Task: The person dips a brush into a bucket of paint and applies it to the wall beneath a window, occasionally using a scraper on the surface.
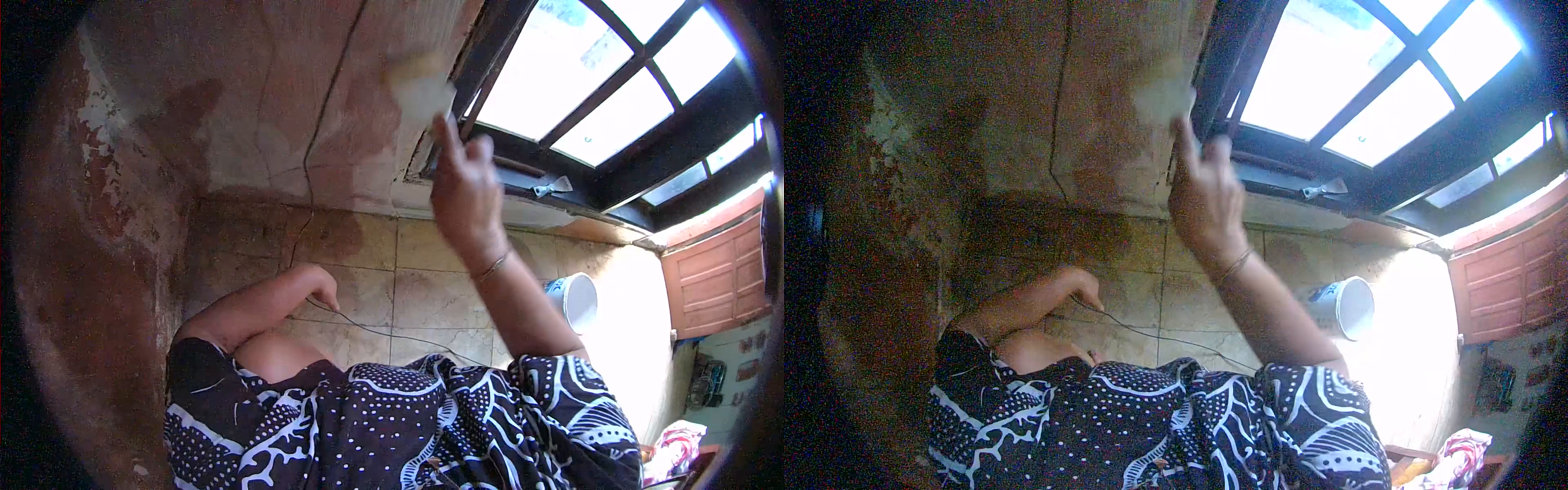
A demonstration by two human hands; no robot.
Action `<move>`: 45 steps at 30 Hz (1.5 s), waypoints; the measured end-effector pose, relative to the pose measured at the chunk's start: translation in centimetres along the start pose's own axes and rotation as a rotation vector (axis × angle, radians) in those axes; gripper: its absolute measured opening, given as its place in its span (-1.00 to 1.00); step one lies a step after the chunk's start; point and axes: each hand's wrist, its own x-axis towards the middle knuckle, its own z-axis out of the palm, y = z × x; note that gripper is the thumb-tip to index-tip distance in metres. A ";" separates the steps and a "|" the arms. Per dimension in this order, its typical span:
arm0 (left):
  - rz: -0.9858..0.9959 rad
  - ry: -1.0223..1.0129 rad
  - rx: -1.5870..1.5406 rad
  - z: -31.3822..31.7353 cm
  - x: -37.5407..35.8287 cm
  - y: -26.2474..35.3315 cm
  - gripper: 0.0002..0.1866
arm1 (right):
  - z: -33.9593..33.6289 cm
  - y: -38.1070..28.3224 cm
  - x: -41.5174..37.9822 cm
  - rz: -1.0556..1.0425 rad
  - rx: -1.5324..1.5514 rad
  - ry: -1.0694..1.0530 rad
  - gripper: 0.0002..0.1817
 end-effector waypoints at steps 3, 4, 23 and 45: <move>-0.040 0.022 -0.046 1.4 1.2 -1.1 -0.24 | 6.4 0.1 -7.2 0.169 0.015 -0.405 -0.35; -0.043 0.020 -0.041 1.4 1.4 -1.1 -0.24 | 9.1 0.8 -9.7 0.165 0.054 -0.459 -0.39; -0.003 -0.103 0.029 -1.5 0.2 0.8 -0.19 | -16.3 -1.3 9.7 -0.145 0.126 0.505 -0.78; -0.017 -0.083 -0.086 -0.8 0.5 -0.2 -0.17 | -1.6 1.2 1.9 -0.049 -0.053 -0.425 -0.67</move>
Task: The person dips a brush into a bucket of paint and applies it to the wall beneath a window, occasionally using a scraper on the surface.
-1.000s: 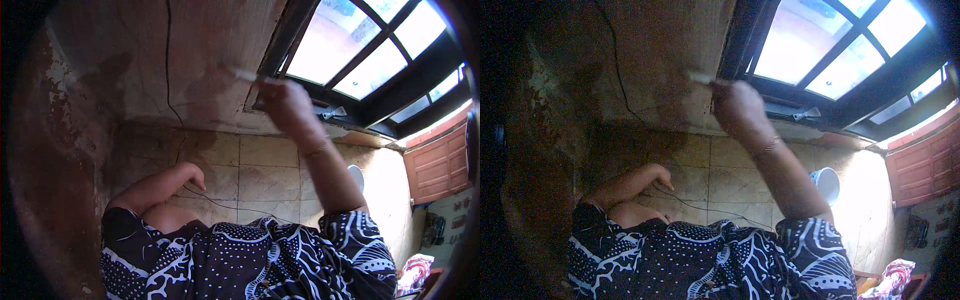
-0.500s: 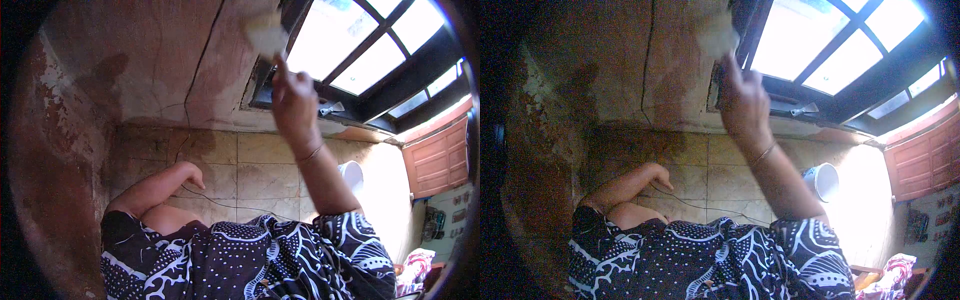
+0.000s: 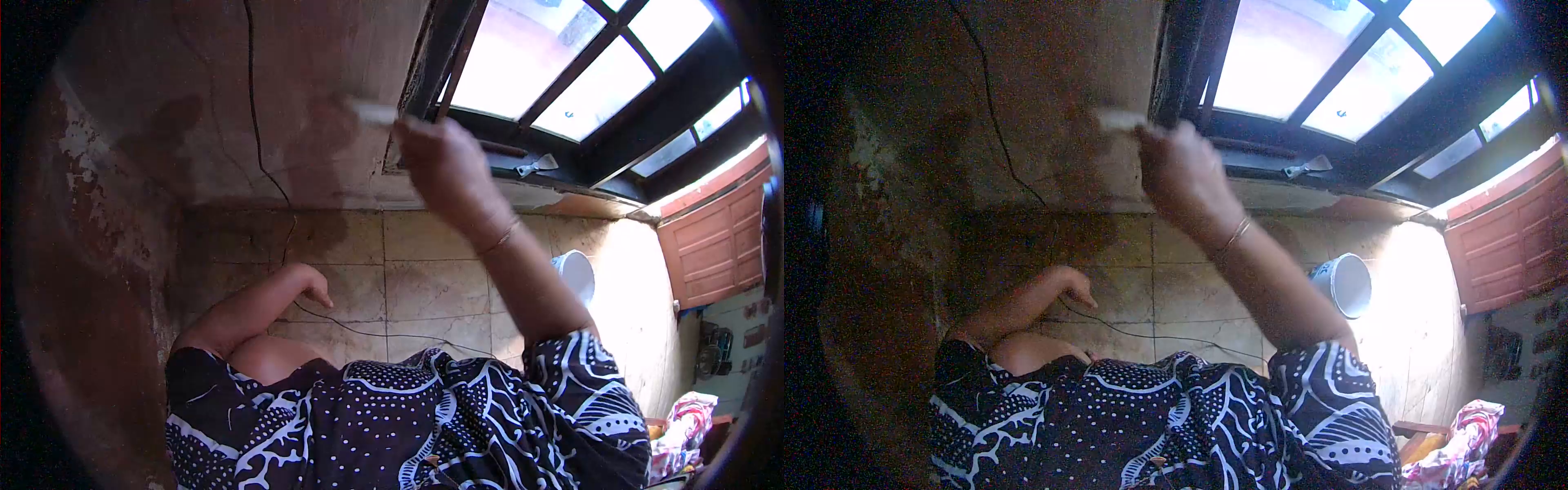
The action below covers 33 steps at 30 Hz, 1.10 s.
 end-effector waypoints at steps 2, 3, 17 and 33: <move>-0.015 0.026 0.030 -0.1 -1.9 0.8 -0.18 | -5.8 -0.7 0.2 0.023 0.330 0.286 -0.80; -0.028 0.061 0.057 -0.1 -2.5 1.2 -0.19 | -8.3 -0.6 0.4 -0.065 0.143 0.385 -0.82; 0.027 0.056 0.084 2.0 2.0 -1.4 -0.24 | 12.0 -1.4 -4.4 0.141 0.320 0.231 -0.52; 0.008 0.053 0.008 1.1 0.0 -0.1 -0.22 | 10.9 2.8 -1.0 0.346 0.439 -0.282 -0.73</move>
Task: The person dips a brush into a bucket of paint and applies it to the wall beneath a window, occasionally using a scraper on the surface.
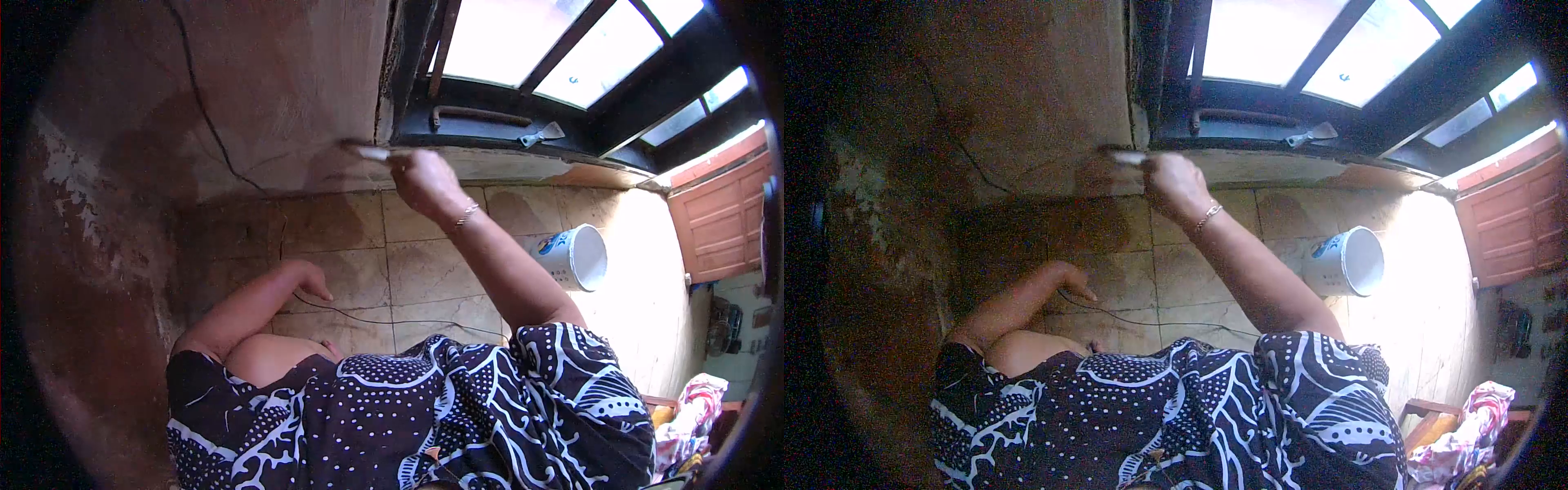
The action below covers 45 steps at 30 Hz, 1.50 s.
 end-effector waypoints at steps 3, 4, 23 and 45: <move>-0.031 -0.058 0.093 -0.1 0.1 0.3 -0.21 | -7.4 -5.0 -3.9 -0.167 0.078 0.223 -0.74; -0.032 -0.060 0.092 -0.2 -0.2 0.5 -0.21 | -8.7 -5.5 -4.8 -0.273 0.133 0.343 -0.74; -0.043 -0.227 0.001 0.2 -0.1 0.2 -0.22 | 10.6 1.7 -4.8 -0.075 -0.080 -0.094 -0.60; -0.058 -0.183 0.068 1.9 1.2 -0.8 -0.25 | 16.1 0.2 1.6 -0.123 0.141 -0.154 -0.69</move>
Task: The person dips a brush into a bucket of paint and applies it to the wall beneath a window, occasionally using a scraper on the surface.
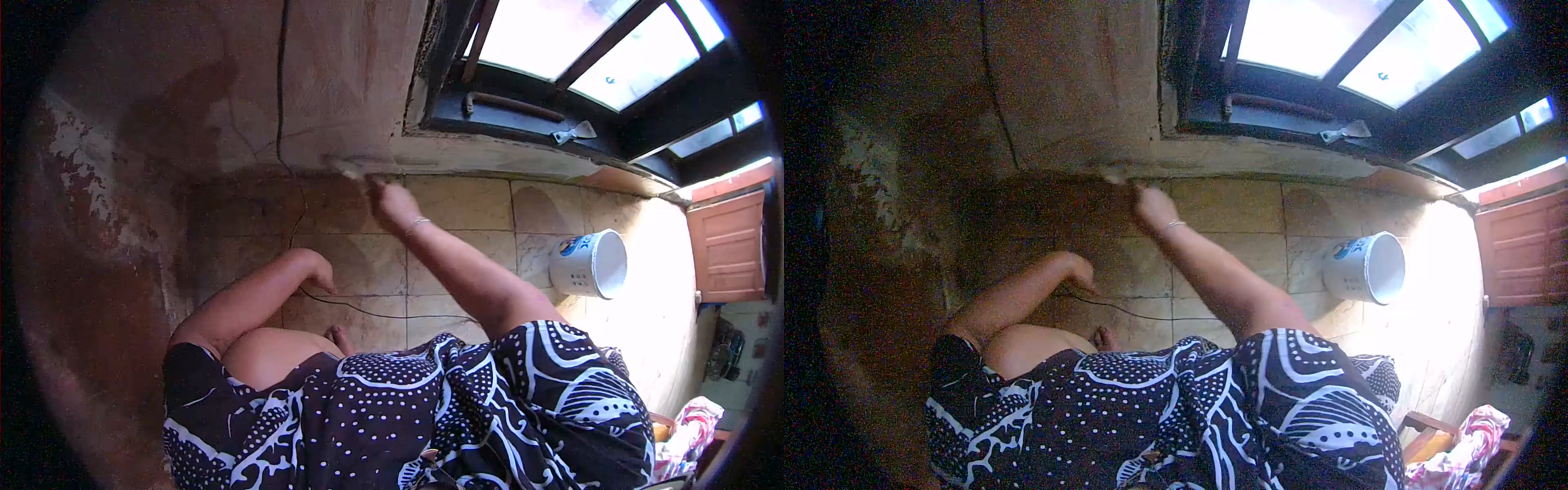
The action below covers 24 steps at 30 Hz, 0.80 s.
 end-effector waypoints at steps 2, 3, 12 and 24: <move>-0.018 0.022 -0.040 0.4 -0.7 -0.2 -0.25 | -2.3 2.2 -1.1 0.038 -0.053 0.018 -0.72; -0.033 0.051 -0.078 0.6 -1.1 -0.3 -0.26 | -2.9 3.7 -2.0 0.038 -0.109 0.092 -0.73; -0.002 0.036 -0.040 -0.6 -2.7 1.6 -0.29 | -5.0 6.9 -9.2 0.086 0.054 0.366 -0.71; -0.020 0.055 -0.115 0.5 -2.0 0.2 -0.29 | -1.7 3.0 -0.4 -0.092 -0.133 0.071 -0.60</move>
